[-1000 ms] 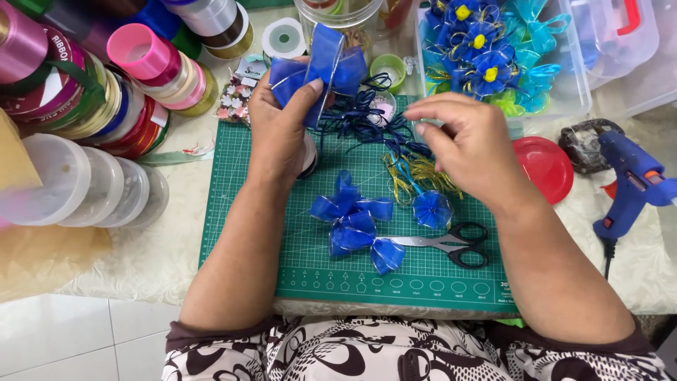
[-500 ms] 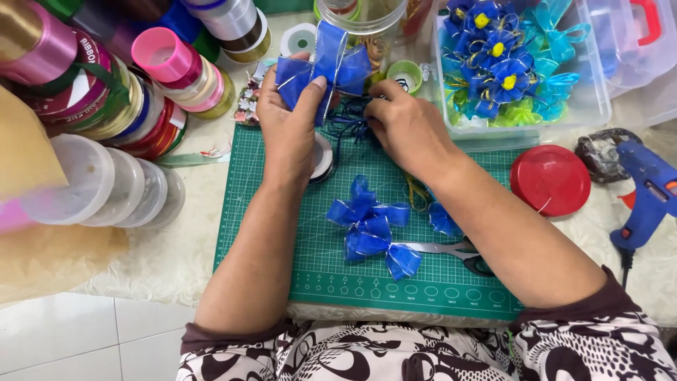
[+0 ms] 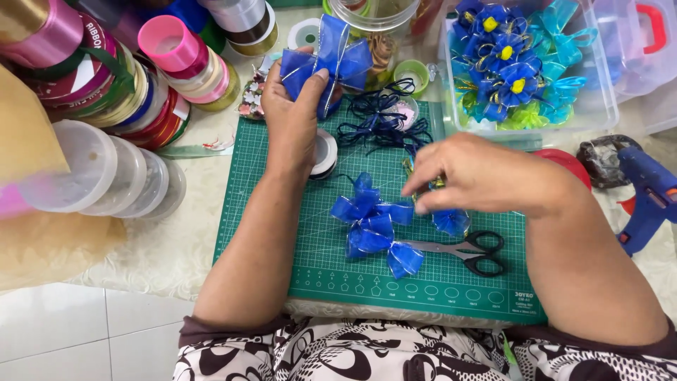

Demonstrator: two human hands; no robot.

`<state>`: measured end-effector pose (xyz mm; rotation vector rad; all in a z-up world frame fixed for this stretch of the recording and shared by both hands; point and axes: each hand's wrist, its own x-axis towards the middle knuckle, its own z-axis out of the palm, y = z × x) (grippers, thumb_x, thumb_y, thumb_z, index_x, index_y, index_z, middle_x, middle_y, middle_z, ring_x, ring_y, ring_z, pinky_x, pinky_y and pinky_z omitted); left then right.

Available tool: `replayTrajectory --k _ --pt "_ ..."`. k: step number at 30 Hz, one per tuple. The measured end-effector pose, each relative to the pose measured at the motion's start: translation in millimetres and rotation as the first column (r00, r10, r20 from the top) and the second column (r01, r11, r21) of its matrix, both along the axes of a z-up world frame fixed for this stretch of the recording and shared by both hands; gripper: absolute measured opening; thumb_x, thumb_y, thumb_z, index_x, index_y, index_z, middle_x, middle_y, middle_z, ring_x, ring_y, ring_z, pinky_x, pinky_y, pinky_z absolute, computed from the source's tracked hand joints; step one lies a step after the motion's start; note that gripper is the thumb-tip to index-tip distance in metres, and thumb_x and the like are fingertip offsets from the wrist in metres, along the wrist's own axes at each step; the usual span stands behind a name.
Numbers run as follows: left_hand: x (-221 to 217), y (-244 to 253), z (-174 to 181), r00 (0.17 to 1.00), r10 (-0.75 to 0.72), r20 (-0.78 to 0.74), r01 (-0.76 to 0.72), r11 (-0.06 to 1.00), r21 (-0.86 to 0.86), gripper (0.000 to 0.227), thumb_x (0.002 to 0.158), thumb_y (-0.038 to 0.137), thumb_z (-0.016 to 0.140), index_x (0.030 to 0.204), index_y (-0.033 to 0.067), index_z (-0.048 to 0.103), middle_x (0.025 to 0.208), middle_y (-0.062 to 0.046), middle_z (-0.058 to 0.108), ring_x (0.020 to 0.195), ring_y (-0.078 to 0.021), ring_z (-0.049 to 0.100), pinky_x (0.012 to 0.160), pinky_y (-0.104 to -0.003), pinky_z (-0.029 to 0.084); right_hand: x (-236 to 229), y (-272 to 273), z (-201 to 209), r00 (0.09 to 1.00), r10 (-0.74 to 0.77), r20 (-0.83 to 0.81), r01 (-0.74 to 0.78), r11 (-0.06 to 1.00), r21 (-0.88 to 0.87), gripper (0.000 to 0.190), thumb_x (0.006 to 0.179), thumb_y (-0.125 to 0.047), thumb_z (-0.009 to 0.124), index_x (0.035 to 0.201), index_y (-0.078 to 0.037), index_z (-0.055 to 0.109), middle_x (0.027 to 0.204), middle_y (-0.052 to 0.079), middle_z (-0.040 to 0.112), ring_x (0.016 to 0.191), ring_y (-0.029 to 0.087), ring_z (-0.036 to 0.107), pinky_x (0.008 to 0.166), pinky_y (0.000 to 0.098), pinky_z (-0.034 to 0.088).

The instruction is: The person is assembling small decorative blue bows by applying hot glue and attaching yellow decorative elements on a craft mat.

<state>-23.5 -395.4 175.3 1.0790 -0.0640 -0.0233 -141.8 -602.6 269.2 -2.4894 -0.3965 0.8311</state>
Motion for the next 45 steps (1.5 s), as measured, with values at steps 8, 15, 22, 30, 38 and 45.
replayTrajectory --k 8,15,22,30,38,45 --pt "1 -3 -2 1.0 -0.004 -0.01 0.004 1.0 0.011 0.031 0.087 0.007 0.074 0.117 0.007 0.065 0.105 -0.017 0.072 0.085 -0.0256 0.073 0.075 -0.036 0.068 34 17 -60 0.691 -0.219 0.689 0.139 0.975 0.171 0.024 0.09 -0.007 0.079 0.114 -0.004 0.077 0.104 0.009 0.072 0.083 0.027 0.07 0.073 0.0437 0.057" --pt "-1 -2 0 0.999 0.036 0.009 -0.037 0.997 0.074 0.035 0.088 0.004 0.073 0.121 0.0096 0.062 0.108 -0.017 0.068 0.089 -0.0238 0.072 0.076 -0.035 0.07 43 14 -98 0.595 -0.071 0.801 0.165 0.986 -0.035 0.006 0.093 -0.005 0.073 0.092 0.0 0.071 0.098 0.01 0.062 0.07 0.039 0.066 0.048 0.052 0.054" --pt "-14 -6 -3 0.974 -0.098 0.205 0.015 0.927 0.375 0.05 0.088 0.007 0.073 0.133 0.0151 0.052 0.126 -0.011 0.063 0.104 -0.0183 0.066 0.088 -0.032 0.061 -14 -9 -25 0.525 -0.306 0.794 0.124 0.951 0.285 0.01 0.094 0.008 0.079 0.103 0.005 0.077 0.117 0.019 0.069 0.074 0.023 0.066 0.075 0.0359 0.056" --pt "-39 -19 9 0.758 -0.523 0.39 0.124 0.702 0.701 0.02 0.1 0.019 0.067 0.117 0.0125 0.075 0.121 -0.008 0.075 0.119 -0.0229 0.07 0.105 -0.037 0.053 -46 -24 -20 0.51 -0.439 0.74 0.2 0.897 0.395 0.006 0.095 0.006 0.077 0.1 0.004 0.077 0.107 0.021 0.075 0.096 0.028 0.073 0.068 0.032 0.056" --pt "-59 -13 39 0.747 -0.648 0.149 0.468 0.672 0.574 0.039 0.094 0.022 0.073 0.131 0.0104 0.064 0.106 -0.004 0.076 0.097 -0.0101 0.072 0.088 -0.027 0.061 -50 -5 -25 0.474 -0.219 0.853 0.129 0.976 0.179 0.008 0.096 0.005 0.075 0.104 0.004 0.073 0.118 0.019 0.07 0.099 0.029 0.072 0.081 0.0371 0.06" --pt "-65 -15 35 0.767 -0.64 0.05 0.535 0.679 0.502 0.054 0.088 0.008 0.081 0.136 0.0079 0.059 0.081 -0.001 0.076 0.076 -0.0023 0.065 0.069 -0.021 0.051 -47 5 -31 0.442 -0.39 0.808 0.151 0.92 0.362 0.025 0.093 0.006 0.083 0.116 0.003 0.074 0.124 0.02 0.067 0.061 0.017 0.053 0.055 0.0274 0.045"
